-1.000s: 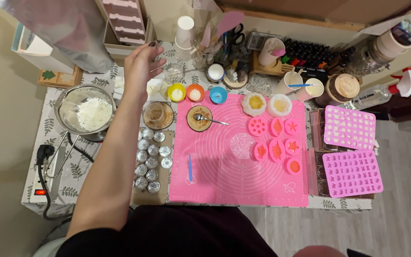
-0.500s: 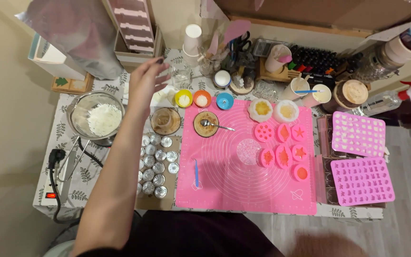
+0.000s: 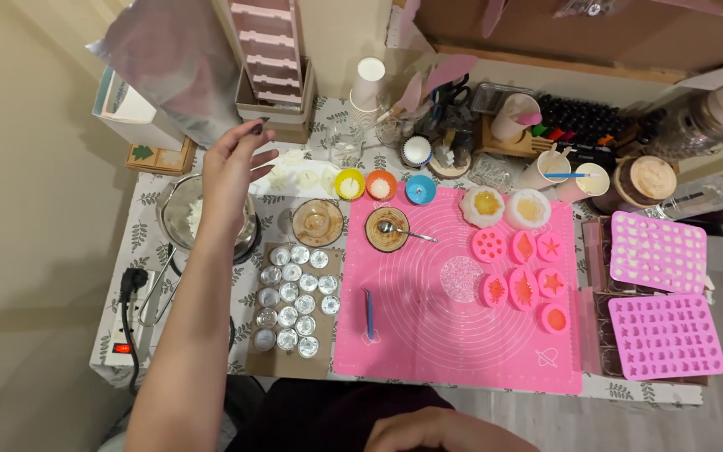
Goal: The person spoons melted white wax from a heating pot into small metal candle cups and pink silicone molds, stirs wax in a paper cup with a wooden stick, and uses a blue pen-like tool to smooth and trim the wax inside a small square silicone mold.
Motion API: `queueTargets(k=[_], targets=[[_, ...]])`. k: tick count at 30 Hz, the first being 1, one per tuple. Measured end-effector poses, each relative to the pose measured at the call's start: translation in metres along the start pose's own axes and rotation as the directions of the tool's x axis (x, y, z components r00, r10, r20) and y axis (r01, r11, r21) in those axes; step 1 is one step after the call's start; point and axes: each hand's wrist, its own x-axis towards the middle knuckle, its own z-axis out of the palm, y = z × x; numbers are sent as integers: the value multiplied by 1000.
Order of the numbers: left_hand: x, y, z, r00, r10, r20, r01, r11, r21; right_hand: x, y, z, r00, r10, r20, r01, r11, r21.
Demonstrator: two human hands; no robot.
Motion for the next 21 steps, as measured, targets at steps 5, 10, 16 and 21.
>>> queueTargets(k=[5,10,16,21], targets=[[-1,3,2,999,6,33,-6,1000,1,38,38,-36,993,-53,-104,53,999,-2],[-17,17,-6,1000,20,-14,-20,1000,19,120,98,-152,459,-202,-865,-344,857,-383],[-39,7,-30,993,90,-80,-85,995,59,184,80,-256,159,-659,-735,-437,621,-651],[-66,11,-54,959,247,-141,-232,966,116,206,76,-285,145,-664,-734,-526,576,-625]])
